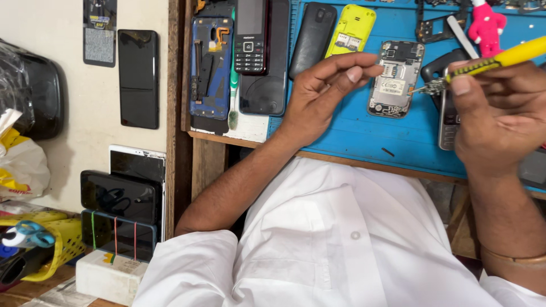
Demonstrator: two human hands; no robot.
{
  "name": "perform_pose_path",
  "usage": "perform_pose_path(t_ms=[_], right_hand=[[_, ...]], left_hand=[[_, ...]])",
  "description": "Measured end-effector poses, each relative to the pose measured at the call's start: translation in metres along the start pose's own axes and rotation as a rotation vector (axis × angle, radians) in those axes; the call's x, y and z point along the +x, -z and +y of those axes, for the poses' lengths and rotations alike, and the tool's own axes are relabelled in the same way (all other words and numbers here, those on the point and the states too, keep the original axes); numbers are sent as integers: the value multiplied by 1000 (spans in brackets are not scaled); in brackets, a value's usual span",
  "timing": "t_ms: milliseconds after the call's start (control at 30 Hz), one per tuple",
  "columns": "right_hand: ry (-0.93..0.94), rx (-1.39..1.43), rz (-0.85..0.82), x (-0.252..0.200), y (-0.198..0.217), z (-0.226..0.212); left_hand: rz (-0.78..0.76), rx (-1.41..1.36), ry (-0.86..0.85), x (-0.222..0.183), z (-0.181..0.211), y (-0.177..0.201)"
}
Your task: The person uses a yellow-handled screwdriver to remove screws from the back of a disassembled mobile phone. They then place the phone down and pick up a different black mobile phone, briefly inspecting it before the clip ends.
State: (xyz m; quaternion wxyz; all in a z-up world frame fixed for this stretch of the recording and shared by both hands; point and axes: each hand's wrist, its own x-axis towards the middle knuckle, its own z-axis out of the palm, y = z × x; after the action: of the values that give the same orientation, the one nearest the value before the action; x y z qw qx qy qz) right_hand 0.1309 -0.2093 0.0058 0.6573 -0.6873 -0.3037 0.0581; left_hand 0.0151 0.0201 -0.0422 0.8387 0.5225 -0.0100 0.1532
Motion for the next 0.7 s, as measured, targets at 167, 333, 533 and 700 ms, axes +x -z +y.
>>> perform_pose_path(t_ms=[167, 333, 533, 700], right_hand=[[57, -192, -119, 0, -9, -17], [327, -254, -332, 0, -45, -29], [418, -327, -405, -5, -74, -31], [516, -356, -373, -7, -89, -20]], left_hand=[[1, -7, -41, 1, 19, 4], [152, 97, -103, -7, 42, 24], [206, 215, -126, -16, 36, 24], [192, 223, -160, -17, 29, 28]])
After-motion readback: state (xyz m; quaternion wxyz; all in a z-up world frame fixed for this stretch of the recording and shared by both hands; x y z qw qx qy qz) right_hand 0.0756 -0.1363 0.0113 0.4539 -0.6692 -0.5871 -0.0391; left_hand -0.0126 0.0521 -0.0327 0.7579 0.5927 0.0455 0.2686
